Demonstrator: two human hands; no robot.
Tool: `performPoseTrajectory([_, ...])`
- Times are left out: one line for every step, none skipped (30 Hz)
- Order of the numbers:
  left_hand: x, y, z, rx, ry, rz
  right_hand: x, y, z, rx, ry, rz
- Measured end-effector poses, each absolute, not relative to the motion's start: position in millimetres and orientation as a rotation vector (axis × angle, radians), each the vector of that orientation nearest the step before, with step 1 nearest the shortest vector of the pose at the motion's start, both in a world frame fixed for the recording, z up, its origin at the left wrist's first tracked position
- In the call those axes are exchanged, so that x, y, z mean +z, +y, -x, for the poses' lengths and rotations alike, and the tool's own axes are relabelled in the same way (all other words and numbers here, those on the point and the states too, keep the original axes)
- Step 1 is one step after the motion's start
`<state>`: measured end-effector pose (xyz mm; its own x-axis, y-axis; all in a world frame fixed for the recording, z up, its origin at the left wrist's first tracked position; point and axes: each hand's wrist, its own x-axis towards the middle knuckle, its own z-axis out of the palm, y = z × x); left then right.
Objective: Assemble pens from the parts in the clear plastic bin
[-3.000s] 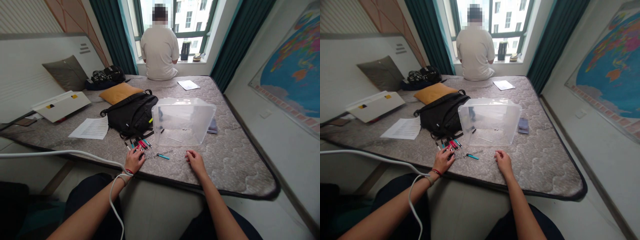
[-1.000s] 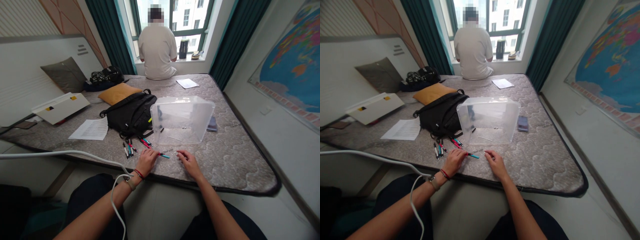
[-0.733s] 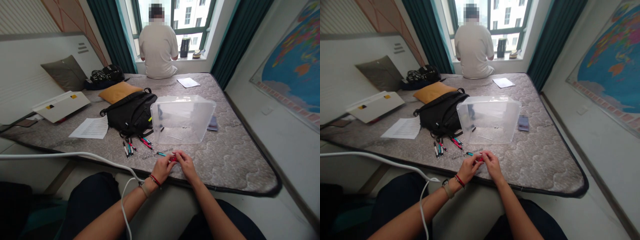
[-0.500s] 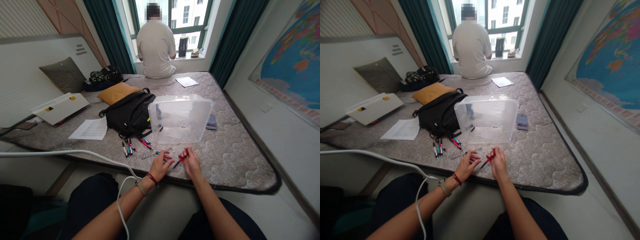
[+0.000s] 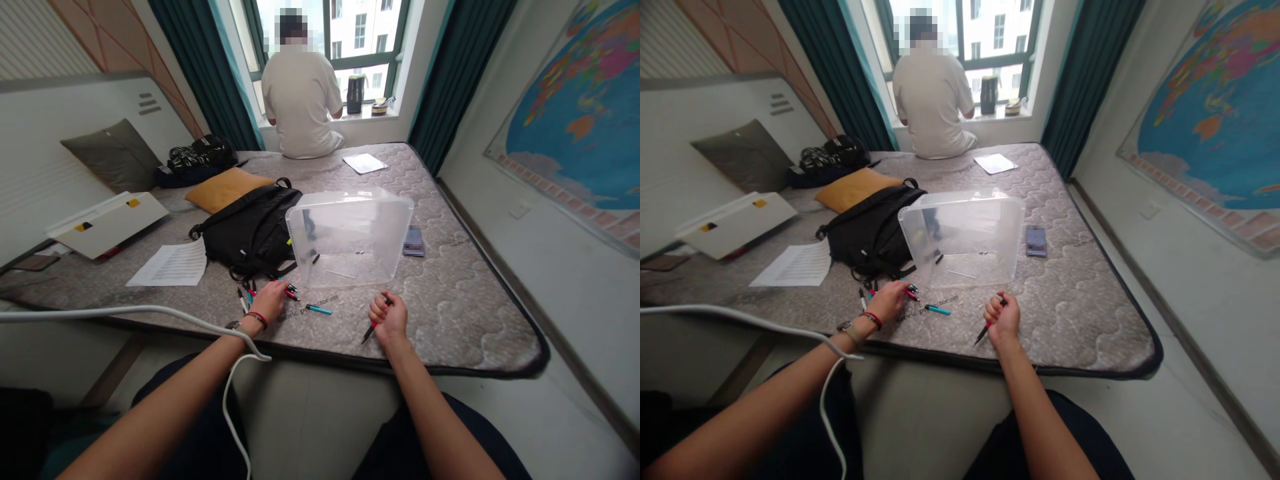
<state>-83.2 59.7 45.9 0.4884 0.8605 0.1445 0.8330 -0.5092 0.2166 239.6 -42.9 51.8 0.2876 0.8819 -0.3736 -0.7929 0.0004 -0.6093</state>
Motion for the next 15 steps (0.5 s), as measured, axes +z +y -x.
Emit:
performPoseTrajectory([46, 69, 84, 0.283, 1.460, -2.646, 51, -42, -240, 1.315, -0.139, 0.854])
performPoseTrajectory([47, 77, 83, 0.207, 1.422, -2.680, 52, -42, -241, 1.315, -0.155, 0.851])
performPoseTrajectory([49, 84, 83, 0.129, 1.387, -2.710, 52, -42, -241, 1.321, -0.170, 0.840])
performPoseTrajectory([51, 90, 82, 0.049, 1.361, -2.734, 53, -41, -241, 1.334, -0.181, 0.822])
performPoseTrajectory([53, 95, 81, -0.027, 1.346, -2.753, 54, -41, -240, 1.352, -0.185, 0.800])
performPoseTrajectory([55, 100, 80, -0.093, 1.341, -2.767, 55, -40, -240, 1.371, -0.184, 0.778])
performPoseTrajectory([57, 103, 79, -0.145, 1.343, -2.777, 56, -40, -239, 1.387, -0.179, 0.760])
performPoseTrajectory([58, 106, 79, -0.184, 1.341, -2.782, 57, -39, -238, 1.399, -0.173, 0.747])
performPoseTrajectory([59, 109, 79, -0.211, 1.334, -2.778, 57, -38, -237, 1.406, -0.167, 0.740])
performPoseTrajectory([60, 111, 79, -0.227, 1.317, -2.766, 57, -38, -237, 1.409, -0.160, 0.737])
performPoseTrajectory([61, 112, 80, -0.229, 1.300, -2.750, 57, -37, -237, 1.410, -0.153, 0.738])
performPoseTrajectory([61, 113, 80, -0.215, 1.282, -2.734, 57, -37, -237, 1.408, -0.145, 0.742])
performPoseTrajectory([62, 113, 81, -0.179, 1.272, -2.722, 56, -37, -238, 1.406, -0.138, 0.747])
performPoseTrajectory([63, 113, 81, -0.115, 1.273, -2.712, 55, -37, -238, 1.403, -0.132, 0.754])
performPoseTrajectory([64, 112, 82, -0.027, 1.282, -2.703, 55, -37, -239, 1.399, -0.128, 0.761])
